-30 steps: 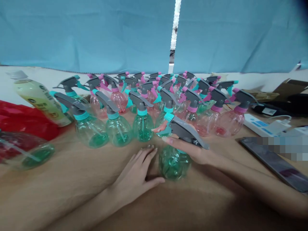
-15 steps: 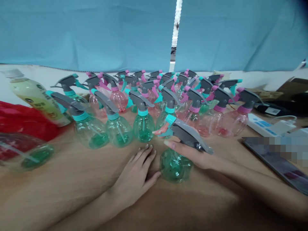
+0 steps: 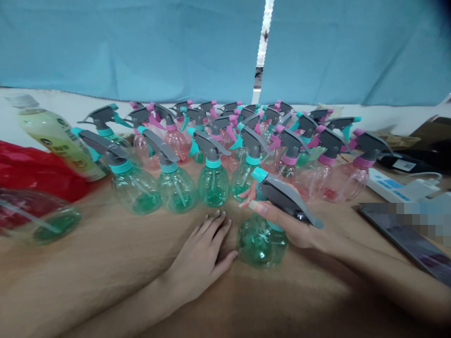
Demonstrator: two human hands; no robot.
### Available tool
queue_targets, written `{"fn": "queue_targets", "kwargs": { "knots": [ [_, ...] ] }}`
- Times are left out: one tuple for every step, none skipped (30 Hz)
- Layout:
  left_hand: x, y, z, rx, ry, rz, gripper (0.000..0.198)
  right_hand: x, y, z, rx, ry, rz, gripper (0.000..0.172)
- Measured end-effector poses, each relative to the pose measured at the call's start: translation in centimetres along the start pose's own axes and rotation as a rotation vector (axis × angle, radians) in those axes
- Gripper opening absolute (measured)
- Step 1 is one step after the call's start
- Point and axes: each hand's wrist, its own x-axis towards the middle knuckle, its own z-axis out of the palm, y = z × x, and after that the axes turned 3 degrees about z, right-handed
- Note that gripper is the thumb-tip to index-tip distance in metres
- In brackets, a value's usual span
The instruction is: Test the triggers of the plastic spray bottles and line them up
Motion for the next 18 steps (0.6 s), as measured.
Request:
{"fn": "queue_targets", "kwargs": {
  "knots": [
    [-0.01, -0.02, 0.02, -0.002, 0.005, -0.001, 0.055, -0.06, 0.09, 0.03, -0.004, 0.015, 0.001, 0.026],
    [-0.01, -0.04, 0.06, -0.003, 0.009, -0.002, 0.056, -0.13, 0.13, 0.05, -0.010, 0.031, 0.001, 0.027],
    [-0.02, -0.05, 0.09, -0.003, 0.014, -0.001, 0.056, -0.19, 0.13, 0.06, -0.017, 0.046, 0.000, 0.029],
    [-0.03, -0.06, 0.11, -0.002, 0.016, -0.002, 0.055, -0.26, 0.10, 0.04, -0.026, 0.054, 0.000, 0.030],
    [-0.03, -0.05, 0.13, 0.000, 0.018, -0.003, 0.055, -0.34, 0.03, 0.00, -0.033, 0.058, -0.004, 0.031],
    [-0.04, -0.04, 0.14, 0.004, 0.018, -0.004, 0.055, -0.41, -0.05, -0.07, -0.041, 0.055, -0.007, 0.031],
    [-0.04, -0.02, 0.14, 0.010, 0.017, -0.001, 0.055, -0.48, -0.14, -0.16, -0.045, 0.046, -0.012, 0.031],
    [-0.04, 0.00, 0.13, 0.018, 0.015, 0.002, 0.055, -0.52, -0.22, -0.24, -0.046, 0.036, -0.019, 0.030],
    [-0.03, 0.02, 0.12, 0.025, 0.011, 0.004, 0.056, -0.54, -0.29, -0.32, -0.045, 0.019, -0.025, 0.030],
    [-0.03, 0.04, 0.11, 0.031, 0.009, 0.006, 0.056, -0.52, -0.34, -0.38, -0.042, 0.005, -0.031, 0.029],
    [-0.03, 0.06, 0.11, 0.034, 0.007, 0.006, 0.056, -0.46, -0.38, -0.40, -0.036, -0.007, -0.033, 0.029],
    [-0.02, 0.06, 0.11, 0.033, 0.008, 0.006, 0.056, -0.37, -0.41, -0.38, -0.026, -0.020, -0.033, 0.029],
    [-0.02, 0.06, 0.13, 0.030, 0.009, 0.004, 0.055, -0.27, -0.44, -0.33, -0.011, -0.028, -0.034, 0.029],
    [-0.02, 0.05, 0.15, 0.023, 0.009, 0.002, 0.054, -0.17, -0.46, -0.25, 0.006, -0.030, -0.033, 0.029],
    [-0.03, 0.03, 0.18, 0.017, 0.013, 0.002, 0.054, -0.08, -0.49, -0.15, 0.023, -0.026, -0.029, 0.028],
    [-0.03, 0.01, 0.22, 0.010, 0.014, 0.004, 0.054, -0.02, -0.54, -0.05, 0.037, -0.020, -0.020, 0.028],
    [-0.04, -0.01, 0.26, 0.004, 0.016, 0.006, 0.054, 0.01, -0.62, 0.05, 0.048, -0.017, -0.005, 0.027],
    [-0.05, -0.03, 0.29, 0.000, 0.018, 0.007, 0.055, 0.00, -0.71, 0.13, 0.055, -0.013, 0.012, 0.026]
  ]
}}
